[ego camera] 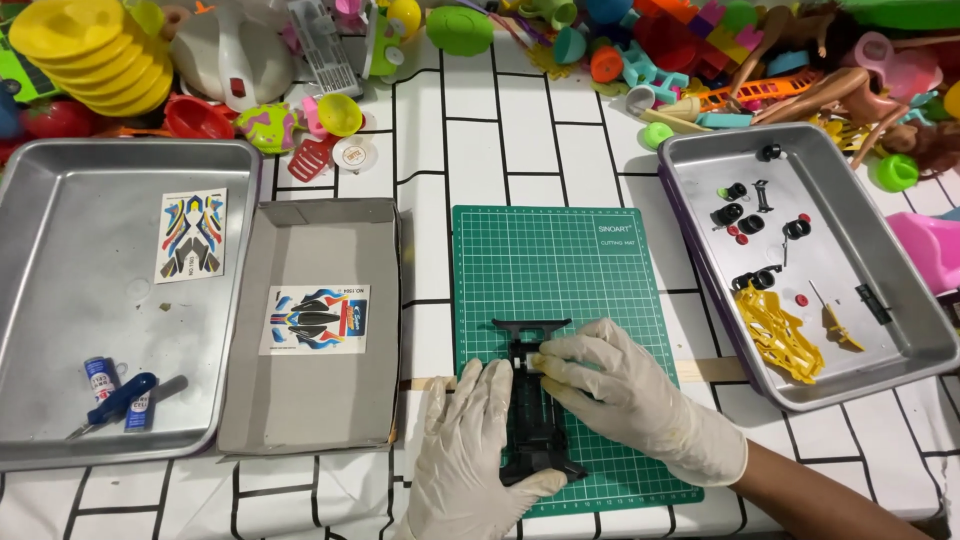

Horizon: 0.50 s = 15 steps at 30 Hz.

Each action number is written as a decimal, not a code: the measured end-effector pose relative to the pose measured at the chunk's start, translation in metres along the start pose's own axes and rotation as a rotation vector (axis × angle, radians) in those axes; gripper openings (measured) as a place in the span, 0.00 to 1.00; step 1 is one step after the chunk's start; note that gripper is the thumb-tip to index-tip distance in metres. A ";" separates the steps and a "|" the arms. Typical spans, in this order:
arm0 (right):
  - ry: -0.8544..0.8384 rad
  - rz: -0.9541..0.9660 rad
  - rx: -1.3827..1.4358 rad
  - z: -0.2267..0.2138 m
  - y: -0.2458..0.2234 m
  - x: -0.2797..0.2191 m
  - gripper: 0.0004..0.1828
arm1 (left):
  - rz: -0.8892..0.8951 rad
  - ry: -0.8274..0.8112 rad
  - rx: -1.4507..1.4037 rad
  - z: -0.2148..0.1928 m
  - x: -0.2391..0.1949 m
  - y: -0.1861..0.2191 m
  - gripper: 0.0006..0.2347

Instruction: The person opens a box containing a model kit and removes the parts. They place the components on a green cutting mat and begin assembling a black plastic frame. The person inserts small cylindrical batteries into the frame and attaches additional black plastic pieces to complete the assembly.

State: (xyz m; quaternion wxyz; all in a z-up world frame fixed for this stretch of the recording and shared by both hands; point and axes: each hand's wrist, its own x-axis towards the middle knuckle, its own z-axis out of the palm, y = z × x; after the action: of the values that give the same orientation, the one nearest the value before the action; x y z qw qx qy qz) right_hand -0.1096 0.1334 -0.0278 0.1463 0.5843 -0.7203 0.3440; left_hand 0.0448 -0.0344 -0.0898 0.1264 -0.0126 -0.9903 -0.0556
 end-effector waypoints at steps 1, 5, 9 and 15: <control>-0.028 -0.027 -0.041 0.001 0.001 -0.003 0.16 | 0.000 -0.031 -0.055 0.001 0.000 0.000 0.60; -0.298 -0.231 -0.411 -0.002 0.002 -0.004 0.04 | -0.011 0.016 0.063 0.009 -0.001 0.005 0.63; -0.264 -0.223 -0.374 -0.002 0.003 0.004 0.04 | -0.009 -0.049 -0.097 0.005 0.001 0.002 0.61; -0.182 -0.206 -0.222 -0.003 -0.005 0.009 0.05 | -0.028 -0.115 -0.335 -0.010 0.005 0.001 0.58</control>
State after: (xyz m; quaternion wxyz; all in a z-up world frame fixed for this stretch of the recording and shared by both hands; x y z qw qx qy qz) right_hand -0.1074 0.1284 -0.0189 0.1785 0.6641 -0.7004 0.1911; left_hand 0.0426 -0.0349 -0.0784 0.0650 -0.0228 -0.9729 -0.2209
